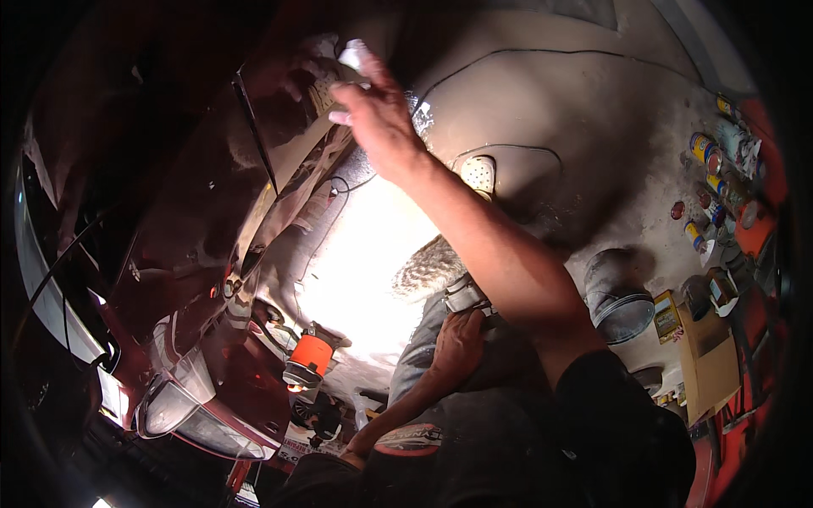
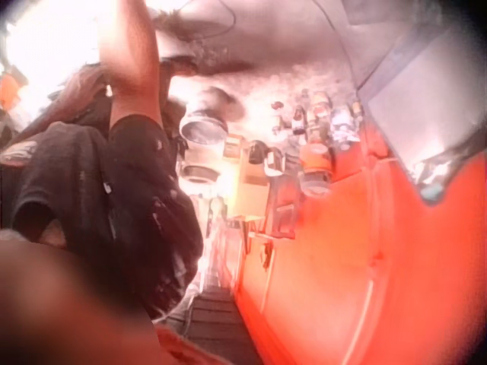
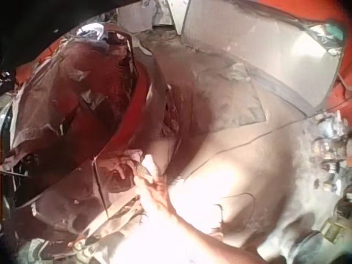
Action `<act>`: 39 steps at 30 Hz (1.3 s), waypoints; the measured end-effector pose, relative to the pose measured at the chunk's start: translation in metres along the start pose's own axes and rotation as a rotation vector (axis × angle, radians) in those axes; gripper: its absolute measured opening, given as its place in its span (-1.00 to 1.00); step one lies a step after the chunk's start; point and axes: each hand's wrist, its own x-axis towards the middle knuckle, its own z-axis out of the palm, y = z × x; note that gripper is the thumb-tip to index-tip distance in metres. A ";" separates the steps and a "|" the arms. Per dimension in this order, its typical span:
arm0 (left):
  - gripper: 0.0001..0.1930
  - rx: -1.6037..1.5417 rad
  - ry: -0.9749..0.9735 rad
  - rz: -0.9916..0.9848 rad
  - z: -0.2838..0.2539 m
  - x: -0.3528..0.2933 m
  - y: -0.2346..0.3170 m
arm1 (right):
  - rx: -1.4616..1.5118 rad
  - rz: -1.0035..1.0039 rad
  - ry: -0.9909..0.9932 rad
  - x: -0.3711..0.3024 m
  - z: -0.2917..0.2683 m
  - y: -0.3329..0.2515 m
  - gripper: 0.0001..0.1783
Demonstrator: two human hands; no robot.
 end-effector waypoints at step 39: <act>-0.75 -0.127 -0.002 -0.153 -0.020 0.026 -0.022 | -0.289 -0.340 -0.070 0.001 -0.012 0.038 -0.29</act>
